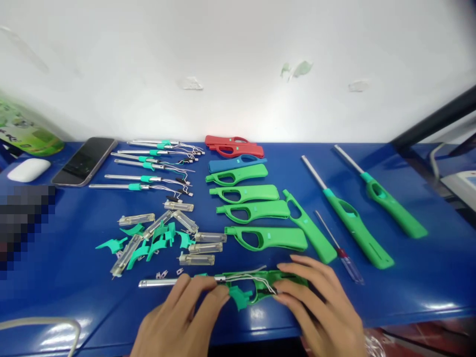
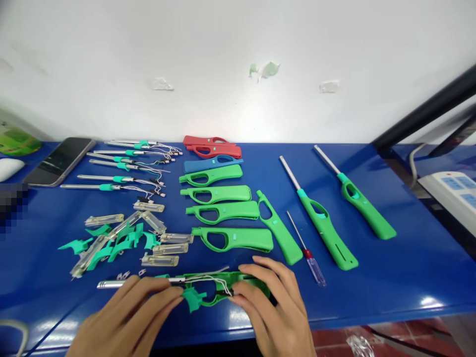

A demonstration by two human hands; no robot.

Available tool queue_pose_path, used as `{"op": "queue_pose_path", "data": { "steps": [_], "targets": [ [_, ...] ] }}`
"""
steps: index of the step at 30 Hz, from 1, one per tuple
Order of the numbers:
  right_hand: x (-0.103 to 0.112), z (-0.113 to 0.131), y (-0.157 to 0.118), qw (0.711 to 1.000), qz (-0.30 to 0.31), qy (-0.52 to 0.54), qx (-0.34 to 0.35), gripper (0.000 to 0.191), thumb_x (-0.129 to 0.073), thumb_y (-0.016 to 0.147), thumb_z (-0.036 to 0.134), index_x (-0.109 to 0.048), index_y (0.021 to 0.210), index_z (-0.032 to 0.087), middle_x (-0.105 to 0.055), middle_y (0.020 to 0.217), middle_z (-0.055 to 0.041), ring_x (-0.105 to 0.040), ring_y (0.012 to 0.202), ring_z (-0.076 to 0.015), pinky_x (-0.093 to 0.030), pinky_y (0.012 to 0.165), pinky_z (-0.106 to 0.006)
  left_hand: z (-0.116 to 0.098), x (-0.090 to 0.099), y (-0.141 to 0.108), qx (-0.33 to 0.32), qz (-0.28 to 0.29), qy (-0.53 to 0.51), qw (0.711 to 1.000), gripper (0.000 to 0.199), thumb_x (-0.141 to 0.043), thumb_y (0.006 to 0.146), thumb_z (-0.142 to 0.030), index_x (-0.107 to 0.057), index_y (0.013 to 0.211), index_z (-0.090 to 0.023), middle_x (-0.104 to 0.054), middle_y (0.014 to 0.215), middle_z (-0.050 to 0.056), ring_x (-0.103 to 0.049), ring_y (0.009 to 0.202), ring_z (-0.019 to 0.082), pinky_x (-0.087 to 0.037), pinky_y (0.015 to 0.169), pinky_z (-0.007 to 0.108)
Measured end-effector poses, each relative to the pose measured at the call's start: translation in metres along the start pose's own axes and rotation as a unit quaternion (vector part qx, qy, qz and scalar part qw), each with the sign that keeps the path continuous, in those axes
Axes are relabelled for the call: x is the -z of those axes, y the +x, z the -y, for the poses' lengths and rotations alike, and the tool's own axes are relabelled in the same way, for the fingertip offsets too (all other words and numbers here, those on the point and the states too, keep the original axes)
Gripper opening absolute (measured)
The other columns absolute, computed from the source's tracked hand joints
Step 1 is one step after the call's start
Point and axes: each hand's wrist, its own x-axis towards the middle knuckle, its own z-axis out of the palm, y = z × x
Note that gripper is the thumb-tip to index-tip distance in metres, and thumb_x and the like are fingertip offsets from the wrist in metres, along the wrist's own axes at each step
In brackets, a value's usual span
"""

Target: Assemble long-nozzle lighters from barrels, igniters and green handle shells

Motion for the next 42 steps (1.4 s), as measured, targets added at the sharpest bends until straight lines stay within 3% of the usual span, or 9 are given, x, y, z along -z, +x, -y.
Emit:
{"op": "queue_pose_path", "data": {
  "steps": [4, 12, 21, 32, 38, 42],
  "targets": [
    [-0.001, -0.001, 0.001, 1.0, -0.009, 0.01, -0.008, 0.013, -0.065, 0.109, 0.016, -0.076, 0.107, 0.021, -0.073, 0.118, -0.0078, -0.064, 0.124, -0.0237, -0.059, 0.1, -0.037, -0.004, -0.007, 0.009, -0.026, 0.017, 0.024, 0.999, 0.048, -0.04, 0.098, -0.003, -0.071, 0.126, -0.026, -0.077, 0.112, 0.004, -0.072, 0.098, 0.021, -0.061, 0.065, 0.025],
    [-0.001, -0.003, -0.001, 1.0, 0.002, 0.019, -0.017, 0.014, -0.064, 0.109, 0.016, -0.077, 0.109, 0.022, -0.072, 0.121, -0.0074, -0.063, 0.126, -0.0241, -0.06, 0.099, -0.037, -0.011, -0.018, 0.016, -0.025, -0.005, -0.064, 0.998, 0.039, -0.044, 0.103, -0.003, -0.068, 0.125, -0.023, -0.076, 0.11, 0.004, -0.071, 0.101, 0.022, -0.062, 0.073, 0.028],
    [0.004, 0.0, 0.008, 0.999, 0.009, 0.038, -0.012, 0.019, -0.06, 0.113, 0.021, -0.077, 0.105, 0.023, -0.075, 0.112, -0.0049, -0.064, 0.121, -0.0192, -0.059, 0.096, -0.03, -0.018, -0.024, 0.026, -0.007, -0.046, -0.081, 0.996, 0.036, -0.051, 0.096, 0.002, -0.066, 0.12, -0.021, -0.072, 0.105, 0.004, -0.064, 0.093, 0.023, -0.056, 0.064, 0.03],
    [0.008, -0.001, 0.009, 0.994, 0.008, 0.109, -0.03, 0.02, -0.062, 0.113, 0.023, -0.075, 0.098, 0.025, -0.077, 0.096, 0.0016, -0.069, 0.108, -0.0167, -0.057, 0.095, -0.03, -0.021, -0.032, 0.022, 0.001, -0.076, -0.091, 0.993, 0.026, -0.056, 0.102, -0.004, -0.07, 0.114, -0.021, -0.075, 0.104, 0.003, -0.063, 0.094, 0.021, -0.05, 0.067, 0.031],
    [0.009, 0.0, 0.008, 0.988, 0.002, 0.141, -0.066, 0.016, -0.069, 0.109, 0.022, -0.073, 0.095, 0.027, -0.076, 0.09, 0.0065, -0.068, 0.104, -0.0153, -0.053, 0.093, -0.03, -0.028, -0.033, 0.026, 0.005, -0.109, -0.094, 0.99, 0.019, -0.056, 0.105, -0.007, -0.069, 0.111, -0.02, -0.076, 0.101, 0.001, -0.066, 0.089, 0.019, -0.052, 0.08, 0.033],
    [0.01, -0.001, 0.009, 0.987, 0.007, 0.153, -0.057, 0.017, -0.068, 0.11, 0.021, -0.072, 0.095, 0.027, -0.076, 0.09, 0.0067, -0.068, 0.102, -0.0152, -0.053, 0.095, -0.031, -0.028, -0.034, 0.024, 0.005, -0.116, -0.093, 0.989, 0.02, -0.059, 0.104, -0.006, -0.07, 0.113, -0.019, -0.076, 0.102, 0.002, -0.065, 0.09, 0.019, -0.05, 0.08, 0.033]
  ]
}}
